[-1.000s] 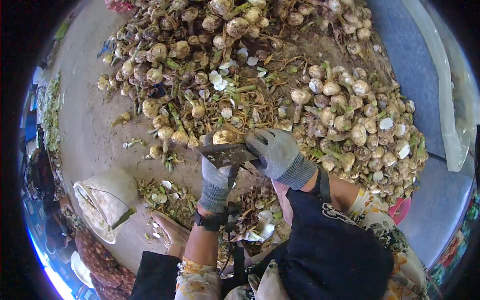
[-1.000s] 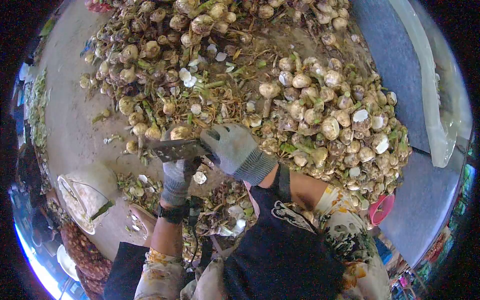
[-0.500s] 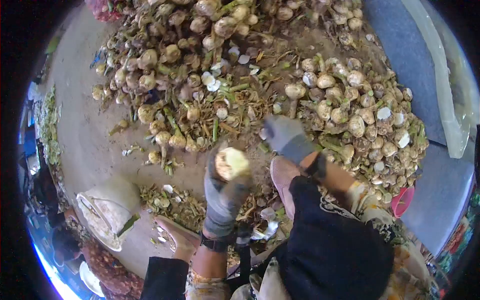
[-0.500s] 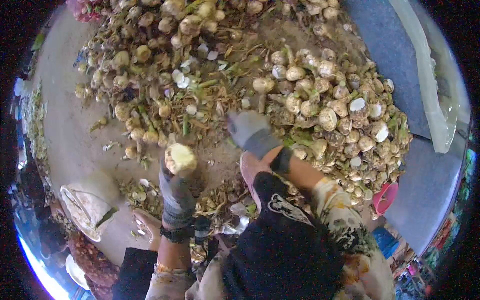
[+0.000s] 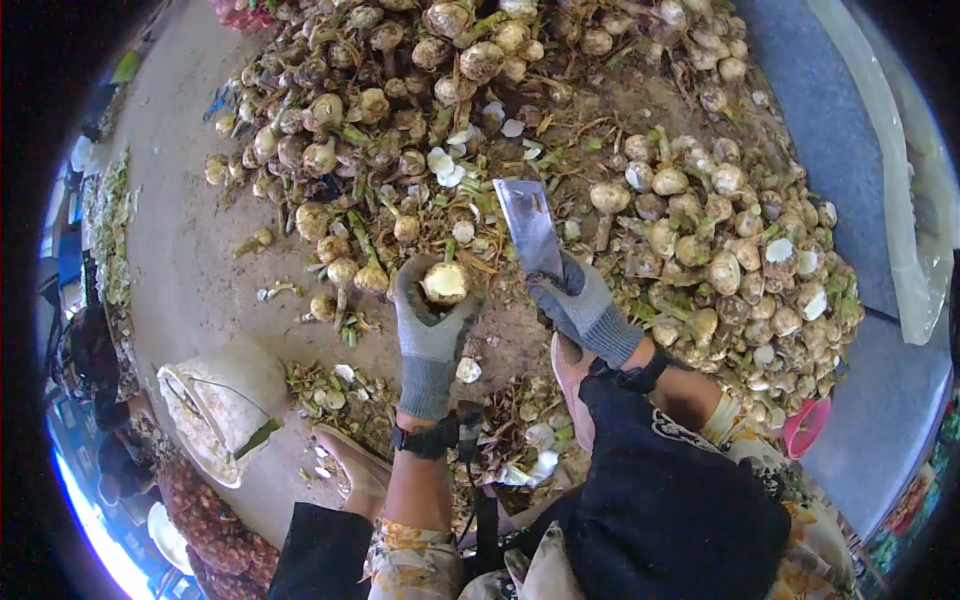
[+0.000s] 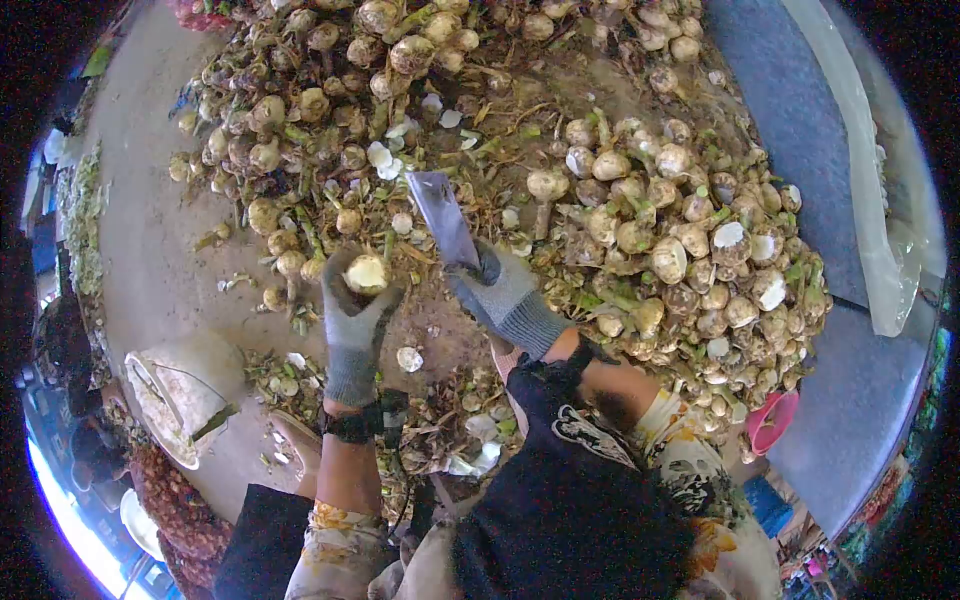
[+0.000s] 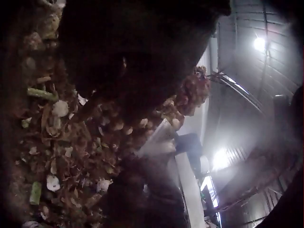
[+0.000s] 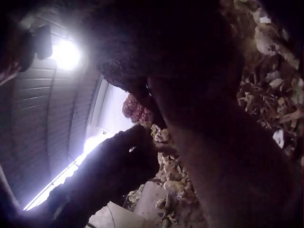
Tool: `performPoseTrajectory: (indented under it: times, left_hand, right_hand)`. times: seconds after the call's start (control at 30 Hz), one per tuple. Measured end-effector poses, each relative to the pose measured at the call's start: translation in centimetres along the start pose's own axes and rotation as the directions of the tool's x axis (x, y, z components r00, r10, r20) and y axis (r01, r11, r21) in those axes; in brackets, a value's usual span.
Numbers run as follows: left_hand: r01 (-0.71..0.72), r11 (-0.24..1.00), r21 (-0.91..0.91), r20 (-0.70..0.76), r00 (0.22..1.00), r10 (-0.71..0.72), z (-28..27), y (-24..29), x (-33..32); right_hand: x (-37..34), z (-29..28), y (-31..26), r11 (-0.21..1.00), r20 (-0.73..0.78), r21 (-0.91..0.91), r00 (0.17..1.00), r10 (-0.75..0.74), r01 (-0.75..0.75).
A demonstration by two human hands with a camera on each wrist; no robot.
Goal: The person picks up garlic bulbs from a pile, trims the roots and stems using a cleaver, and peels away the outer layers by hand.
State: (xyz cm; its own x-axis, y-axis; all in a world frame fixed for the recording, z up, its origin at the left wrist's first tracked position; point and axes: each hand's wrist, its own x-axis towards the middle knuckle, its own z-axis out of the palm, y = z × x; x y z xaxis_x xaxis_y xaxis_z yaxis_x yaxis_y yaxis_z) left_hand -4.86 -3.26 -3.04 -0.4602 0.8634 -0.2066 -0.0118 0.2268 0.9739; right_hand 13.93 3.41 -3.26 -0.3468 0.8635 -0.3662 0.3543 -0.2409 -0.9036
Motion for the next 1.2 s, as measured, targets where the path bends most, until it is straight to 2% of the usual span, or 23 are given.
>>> performPoseTrajectory:
  times: [0.1,0.17,0.2,0.23,0.27,0.3,0.4,0.43,0.47,0.5,0.53,0.57,0.63,0.67,0.73,0.77,0.8,0.87,0.93,0.97,1.03,1.1,1.2]
  left_hand:
    - [0.111,0.927,-0.359,0.010,0.993,-0.114,1.2,2.1,0.1]
    - [0.073,0.927,-0.367,0.055,0.997,-0.056,4.3,5.0,-0.4]
    - [0.080,0.882,-0.465,0.086,0.995,-0.044,6.3,5.9,-0.7]
    - [0.065,0.962,-0.265,0.182,0.983,-0.017,8.4,7.6,-0.8]
    - [-0.017,0.938,-0.347,0.270,0.956,0.118,11.2,8.4,-1.3]
    - [-0.381,0.918,-0.108,0.383,0.836,0.392,13.5,9.3,-1.2]
    - [-0.378,0.903,-0.205,0.515,0.743,0.428,15.6,9.3,-0.1]
    - [-0.682,0.729,0.057,0.531,0.639,0.557,13.8,7.5,3.5]
    - [-0.699,0.604,0.383,0.554,0.697,0.455,11.0,6.0,6.1]
    - [-0.628,0.363,0.689,0.504,0.774,0.384,7.2,3.7,8.2]
    - [-0.422,0.200,0.884,0.393,0.904,0.168,2.9,-0.2,10.6]
    - [-0.366,-0.023,0.930,0.366,0.923,0.116,-0.5,-0.9,11.3]
    - [-0.431,-0.003,0.902,0.431,0.901,0.052,-5.4,-3.4,13.2]
    - [-0.462,0.008,0.887,0.460,0.885,0.073,-5.5,-3.2,13.4]
    - [-0.522,0.029,0.852,0.515,0.848,0.121,-5.5,-2.6,13.3]
    - [-0.449,0.248,0.858,0.427,0.893,0.139,-5.6,-2.2,13.0]
    - [-0.362,0.454,0.814,0.337,0.931,0.139,-5.8,-1.6,12.4]
    - [-0.220,0.799,0.559,0.216,0.970,0.116,-6.1,-0.4,10.4]
    - [-0.119,0.983,0.141,0.145,0.984,0.098,-6.3,2.3,6.8]
    - [-0.077,0.993,-0.092,0.117,0.989,0.088,-6.4,3.9,4.8]
    - [-0.046,0.993,-0.107,0.154,0.986,0.062,-6.6,7.8,0.2]
    - [0.129,0.959,-0.253,0.228,0.971,-0.071,-7.2,8.4,-2.5]
    - [-0.010,0.992,-0.128,0.239,0.970,0.041,-8.3,9.4,-5.4]
  right_hand:
    - [0.4,1.2,3.5,0.975,0.046,0.212,0.997,0.058,-0.067]
    - [-0.5,1.4,5.1,0.988,0.179,0.129,0.982,0.063,-0.086]
    - [-1.2,1.0,5.3,0.996,0.306,-0.046,0.948,0.087,-0.076]
    - [-0.6,0.3,5.8,0.981,0.339,-0.190,0.940,0.034,0.033]
    - [0.0,-0.3,6.2,0.935,0.371,-0.323,0.929,-0.019,0.148]
    - [0.2,-1.3,8.5,0.860,0.332,-0.420,0.931,-0.151,0.290]
    - [-0.2,-5.2,16.4,0.487,0.251,-0.693,0.811,-0.529,0.532]
    - [0.4,-5.9,16.9,0.321,0.241,-0.773,0.722,-0.649,0.547]
    - [0.8,-6.2,15.1,0.681,0.024,-0.596,0.857,-0.514,0.425]
    - [1.3,-6.3,11.4,0.921,-0.125,-0.307,0.949,-0.289,0.240]
    - [1.6,-6.4,9.4,0.999,-0.181,0.044,0.983,-0.009,0.017]
    - [1.4,-6.3,9.7,0.984,-0.109,0.156,0.989,0.103,-0.085]
    - [0.3,-5.9,10.3,0.890,0.074,0.341,0.953,0.295,-0.302]
    - [-0.4,-4.7,9.1,0.963,-0.008,0.231,0.989,0.146,-0.140]
    - [-0.7,-3.2,6.3,0.976,-0.011,0.127,0.984,0.179,-0.176]
    - [-1.0,-2.8,5.4,0.979,-0.015,0.076,0.981,0.192,-0.191]
    - [-0.9,-2.2,4.8,0.952,-0.127,-0.297,0.986,-0.108,0.067]
    - [-0.6,-2.2,3.0,0.983,-0.066,-0.144,0.989,-0.128,0.118]
    - [-0.2,-1.3,0.1,0.967,-0.021,-0.128,0.974,-0.224,0.220]
    - [0.0,-0.8,-1.3,0.937,-0.007,-0.185,0.953,-0.304,0.297]
    - [-0.5,0.4,-5.0,0.870,0.072,-0.277,0.912,-0.404,0.407]
    - [-2.1,1.3,-9.9,0.812,0.192,-0.342,0.881,-0.432,0.472]
    - [-3.3,2.6,-11.8,0.571,0.318,-0.478,0.737,-0.596,0.668]
